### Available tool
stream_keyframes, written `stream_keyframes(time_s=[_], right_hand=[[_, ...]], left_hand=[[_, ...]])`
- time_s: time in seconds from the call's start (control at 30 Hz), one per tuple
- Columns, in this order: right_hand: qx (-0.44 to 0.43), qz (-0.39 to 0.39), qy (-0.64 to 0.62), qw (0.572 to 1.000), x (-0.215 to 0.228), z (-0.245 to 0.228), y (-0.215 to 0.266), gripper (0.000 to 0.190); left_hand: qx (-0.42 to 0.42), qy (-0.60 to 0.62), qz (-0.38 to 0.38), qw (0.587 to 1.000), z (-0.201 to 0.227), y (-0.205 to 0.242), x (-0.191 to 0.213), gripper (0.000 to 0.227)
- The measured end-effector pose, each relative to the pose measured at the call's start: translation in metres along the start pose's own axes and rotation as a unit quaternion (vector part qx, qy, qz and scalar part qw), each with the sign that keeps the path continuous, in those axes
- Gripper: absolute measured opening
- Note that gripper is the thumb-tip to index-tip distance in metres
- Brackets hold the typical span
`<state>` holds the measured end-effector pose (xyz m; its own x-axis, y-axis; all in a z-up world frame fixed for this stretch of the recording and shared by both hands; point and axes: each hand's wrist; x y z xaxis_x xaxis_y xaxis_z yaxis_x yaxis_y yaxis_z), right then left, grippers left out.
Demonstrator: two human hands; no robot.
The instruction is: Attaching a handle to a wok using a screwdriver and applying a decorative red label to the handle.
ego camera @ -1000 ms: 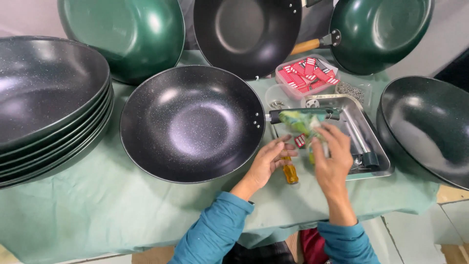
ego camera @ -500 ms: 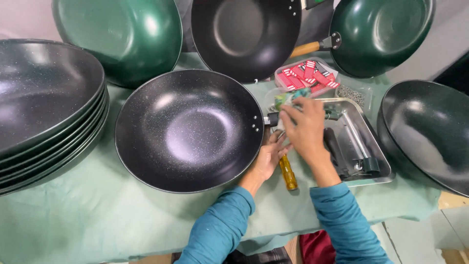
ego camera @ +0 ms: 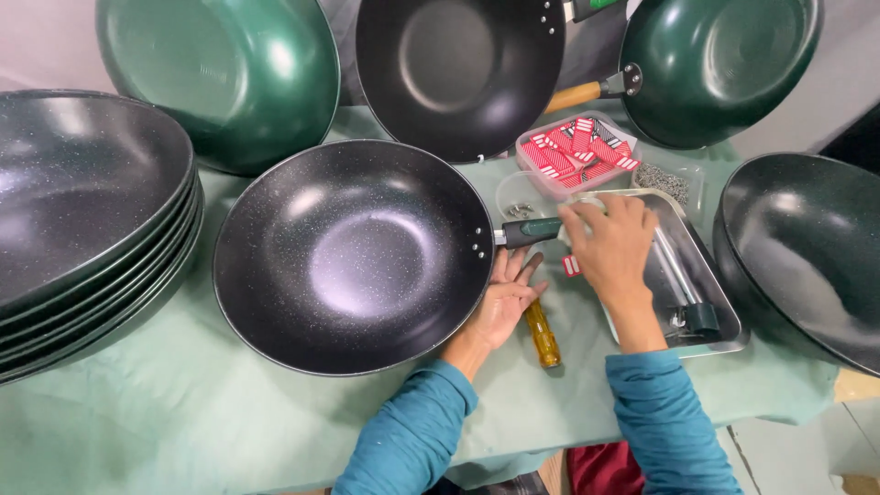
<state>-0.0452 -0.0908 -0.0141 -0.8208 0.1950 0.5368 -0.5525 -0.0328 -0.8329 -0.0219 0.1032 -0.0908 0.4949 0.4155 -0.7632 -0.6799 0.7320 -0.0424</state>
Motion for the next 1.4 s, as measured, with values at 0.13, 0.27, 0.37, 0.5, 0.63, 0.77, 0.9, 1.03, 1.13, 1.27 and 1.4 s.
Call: stream_keyframes(time_s=[0.13, 0.27, 0.37, 0.5, 0.63, 0.77, 0.9, 1.03, 1.13, 1.27, 1.4], right_hand=[[0.064, 0.010, -0.065, 0.996, 0.026, -0.072, -0.022, 0.021], [0.113, 0.010, -0.098, 0.989, 0.048, -0.084, -0.030, 0.023], [0.091, 0.000, -0.064, 0.994, 0.050, -0.047, -0.025, 0.017], [-0.058, -0.153, -0.051, 0.985, 0.049, -0.009, -0.015, 0.036], [-0.077, -0.219, -0.048, 0.972, 0.055, -0.029, -0.041, 0.046], [-0.001, -0.189, -0.075, 0.979, 0.044, -0.082, -0.049, 0.042], [0.050, -0.148, -0.132, 0.979, 0.045, -0.089, -0.051, 0.030], [-0.020, -0.232, -0.235, 0.944, 0.075, -0.045, -0.059, 0.030], [-0.146, -0.333, -0.188, 0.912, 0.099, -0.018, -0.064, 0.045], [-0.218, -0.427, -0.128, 0.868, 0.088, -0.017, -0.070, 0.061], [-0.081, -0.362, -0.084, 0.925, 0.059, -0.052, -0.064, 0.049]], left_hand=[[0.015, 0.031, 0.020, 0.999, -0.006, 0.006, 0.007, 0.073], [0.046, 0.048, 0.042, 0.997, 0.013, 0.022, -0.011, 0.054], [0.016, 0.021, 0.009, 1.000, 0.023, 0.026, -0.021, 0.073], [0.019, 0.015, -0.003, 1.000, 0.012, 0.023, -0.012, 0.074], [0.022, 0.010, 0.001, 1.000, 0.013, 0.023, -0.015, 0.069], [0.014, 0.022, 0.025, 0.999, 0.031, 0.034, -0.034, 0.047], [0.006, 0.039, 0.045, 0.998, 0.021, 0.027, -0.027, 0.040], [0.013, 0.002, 0.011, 1.000, 0.015, 0.025, -0.024, 0.059], [0.012, -0.013, -0.021, 1.000, -0.001, 0.019, -0.014, 0.079], [0.013, -0.012, -0.016, 1.000, -0.001, 0.020, -0.015, 0.072], [0.007, 0.009, 0.002, 1.000, 0.014, 0.027, -0.025, 0.054]])
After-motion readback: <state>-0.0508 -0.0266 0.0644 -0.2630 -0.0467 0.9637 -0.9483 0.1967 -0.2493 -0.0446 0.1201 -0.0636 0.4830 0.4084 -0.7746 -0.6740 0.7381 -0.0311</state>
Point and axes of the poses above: each hand's wrist, its own y-axis away from the middle knuckle, its own x-axis out of the back of the hand, z = x × y, and after that the axes turned 8 degrees about -y, right-handed
